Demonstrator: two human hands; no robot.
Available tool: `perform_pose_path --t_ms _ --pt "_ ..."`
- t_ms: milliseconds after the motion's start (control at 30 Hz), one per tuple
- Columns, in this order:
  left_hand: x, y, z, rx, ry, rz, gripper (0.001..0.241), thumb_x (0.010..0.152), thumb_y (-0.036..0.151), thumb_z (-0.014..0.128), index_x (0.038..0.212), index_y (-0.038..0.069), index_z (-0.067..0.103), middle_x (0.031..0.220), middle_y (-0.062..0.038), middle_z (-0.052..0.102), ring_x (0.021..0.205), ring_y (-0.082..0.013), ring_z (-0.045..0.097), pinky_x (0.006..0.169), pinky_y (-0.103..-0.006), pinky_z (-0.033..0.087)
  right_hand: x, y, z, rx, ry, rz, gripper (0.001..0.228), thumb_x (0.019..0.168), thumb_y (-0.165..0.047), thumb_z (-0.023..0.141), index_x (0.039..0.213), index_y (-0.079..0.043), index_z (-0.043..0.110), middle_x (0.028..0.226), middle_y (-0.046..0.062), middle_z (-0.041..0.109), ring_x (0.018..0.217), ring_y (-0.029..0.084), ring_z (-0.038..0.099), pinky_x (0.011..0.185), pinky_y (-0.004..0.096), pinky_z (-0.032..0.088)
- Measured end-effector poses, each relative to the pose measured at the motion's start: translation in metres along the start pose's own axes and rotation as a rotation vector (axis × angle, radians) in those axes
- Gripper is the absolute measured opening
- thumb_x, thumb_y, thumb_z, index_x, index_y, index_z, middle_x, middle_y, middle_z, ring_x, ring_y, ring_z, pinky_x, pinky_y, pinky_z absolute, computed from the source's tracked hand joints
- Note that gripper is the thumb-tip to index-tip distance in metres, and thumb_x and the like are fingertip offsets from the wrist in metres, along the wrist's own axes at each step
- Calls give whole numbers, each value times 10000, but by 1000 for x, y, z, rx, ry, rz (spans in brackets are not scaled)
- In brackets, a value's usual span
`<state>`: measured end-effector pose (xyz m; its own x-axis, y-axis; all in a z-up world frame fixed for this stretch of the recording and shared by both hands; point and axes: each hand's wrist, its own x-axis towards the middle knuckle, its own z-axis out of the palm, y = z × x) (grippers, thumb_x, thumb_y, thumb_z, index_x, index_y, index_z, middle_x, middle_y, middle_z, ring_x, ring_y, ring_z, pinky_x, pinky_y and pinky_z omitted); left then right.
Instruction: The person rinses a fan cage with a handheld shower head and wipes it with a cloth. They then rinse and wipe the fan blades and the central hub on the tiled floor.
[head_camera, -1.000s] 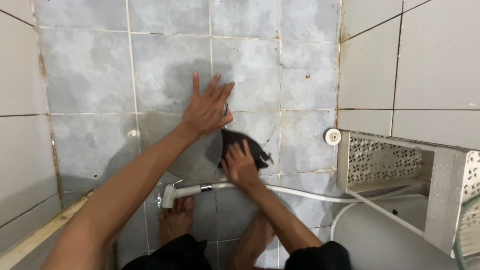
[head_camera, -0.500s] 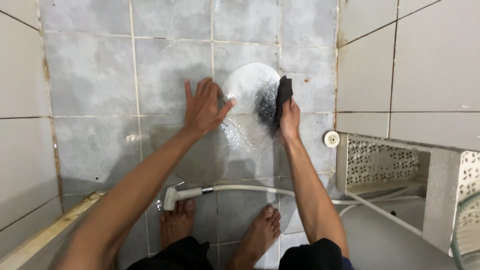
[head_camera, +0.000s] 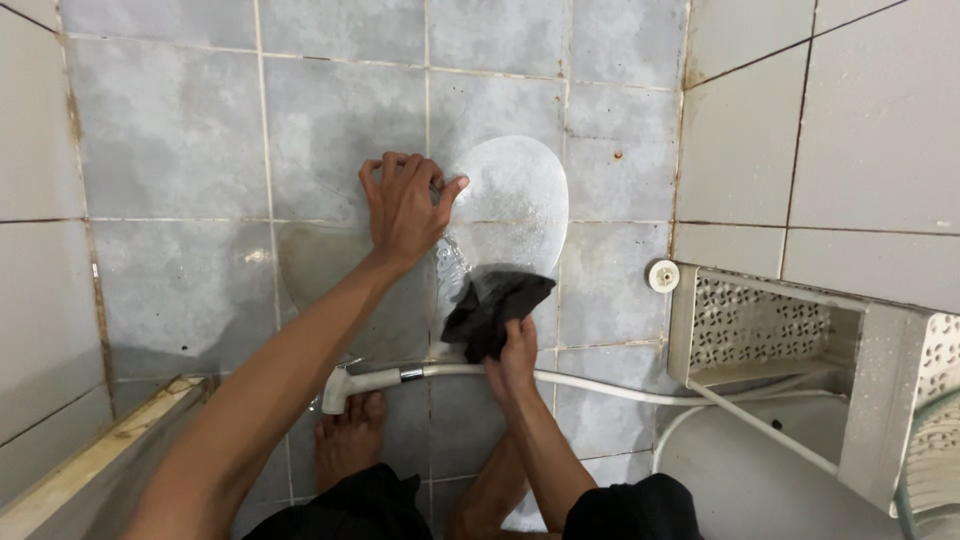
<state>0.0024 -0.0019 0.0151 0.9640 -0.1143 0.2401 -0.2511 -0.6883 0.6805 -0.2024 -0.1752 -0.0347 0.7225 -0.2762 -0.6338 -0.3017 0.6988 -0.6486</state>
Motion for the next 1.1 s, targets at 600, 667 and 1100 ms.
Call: perform_pose_path --t_ms 600,667,1100 --pt "6 -18 -8 33 -125 58 397 1003 466 671 867 93 682 883 -40 667 988 -266 557 995 -506 295 123 -39 68 459 -393 484 541 1044 -405 579 1404 -1 594 1422 212 613 1271 366 624 1122 477 523" --pt "10 -20 -9 33 -150 13 404 1003 473 662 889 86 689 899 -47 671 990 -267 558 1000 -512 299 140 -57 72 428 -497 460 546 1004 -416 568 1368 -10 609 1374 207 634 1227 370 638 1057 483 538" --pt "2 -20 -11 -74 -90 -37 205 1088 254 511 1168 78 577 986 -66 700 1042 -264 599 1004 -505 331 161 -63 61 197 -490 481 610 985 -524 555 1340 -32 620 1367 159 654 1256 343 637 1129 530 486"
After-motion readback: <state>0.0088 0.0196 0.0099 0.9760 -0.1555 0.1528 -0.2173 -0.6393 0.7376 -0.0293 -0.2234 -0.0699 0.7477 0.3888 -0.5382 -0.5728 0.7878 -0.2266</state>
